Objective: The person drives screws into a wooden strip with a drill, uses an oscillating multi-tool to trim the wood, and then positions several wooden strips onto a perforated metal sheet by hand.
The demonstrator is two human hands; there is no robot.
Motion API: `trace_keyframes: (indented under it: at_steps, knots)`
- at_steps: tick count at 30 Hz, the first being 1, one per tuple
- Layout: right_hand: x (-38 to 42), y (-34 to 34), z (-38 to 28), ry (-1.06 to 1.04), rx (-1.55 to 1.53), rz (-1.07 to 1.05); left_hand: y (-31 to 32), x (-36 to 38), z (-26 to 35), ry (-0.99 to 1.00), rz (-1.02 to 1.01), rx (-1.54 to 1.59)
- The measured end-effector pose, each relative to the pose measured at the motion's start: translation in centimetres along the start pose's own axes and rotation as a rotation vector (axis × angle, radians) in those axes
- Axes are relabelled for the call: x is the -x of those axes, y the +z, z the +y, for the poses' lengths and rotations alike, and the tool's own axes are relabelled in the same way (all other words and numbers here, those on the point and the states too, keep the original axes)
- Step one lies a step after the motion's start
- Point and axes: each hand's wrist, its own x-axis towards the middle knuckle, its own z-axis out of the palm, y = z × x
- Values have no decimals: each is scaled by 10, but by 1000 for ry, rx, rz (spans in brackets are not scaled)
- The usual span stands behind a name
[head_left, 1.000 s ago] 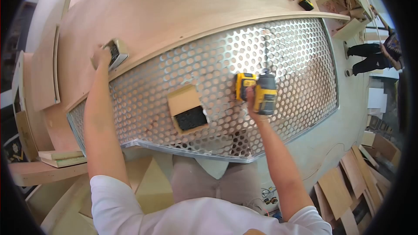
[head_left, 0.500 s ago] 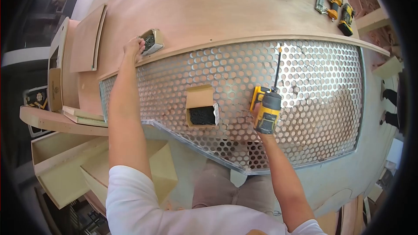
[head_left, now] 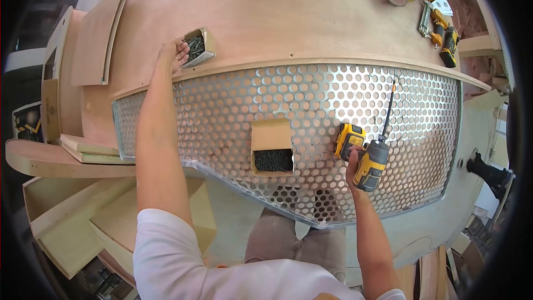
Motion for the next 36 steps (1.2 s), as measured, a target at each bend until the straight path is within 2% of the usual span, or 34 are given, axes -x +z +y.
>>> trace_keyframes:
  at_steps: [2, 5, 8, 10, 14, 17, 23, 26, 29, 32, 36]
  knots:
    - [3, -2, 4, 27, 37, -12, 1, -9, -7, 30, 33, -95]
    - [0, 1, 7, -34, 62, 22, 2, -32, -26, 228, 206, -246]
    - [-3, 0, -11, -26, 94, 13, -12, -69, -43, 528, 314, -807]
    - [-3, 0, -12, -24, 100, 7, -8, -48, -38, 553, 262, -948]
    - [-3, 1, -11, -5, 87, -10, 10, -12, -29, 569, 193, -1069]
    - [-4, -2, -14, 4, 129, -28, 21, -20, -34, 580, 208, -1052]
    - [-7, -2, -21, -36, 181, -27, 23, -23, -34, 540, 393, -1111]
    - [-9, -2, -27, -48, 217, -42, 7, -32, -26, 502, 378, -1165]
    - [-9, -1, -29, -33, 208, -44, -3, -28, -17, 434, 299, -1206]
    - [-7, -1, -28, -20, 189, -50, 7, -14, -16, 447, 193, -1231]
    - [-5, -1, -22, -1, 152, -57, 13, -27, -27, 417, 253, -1311]
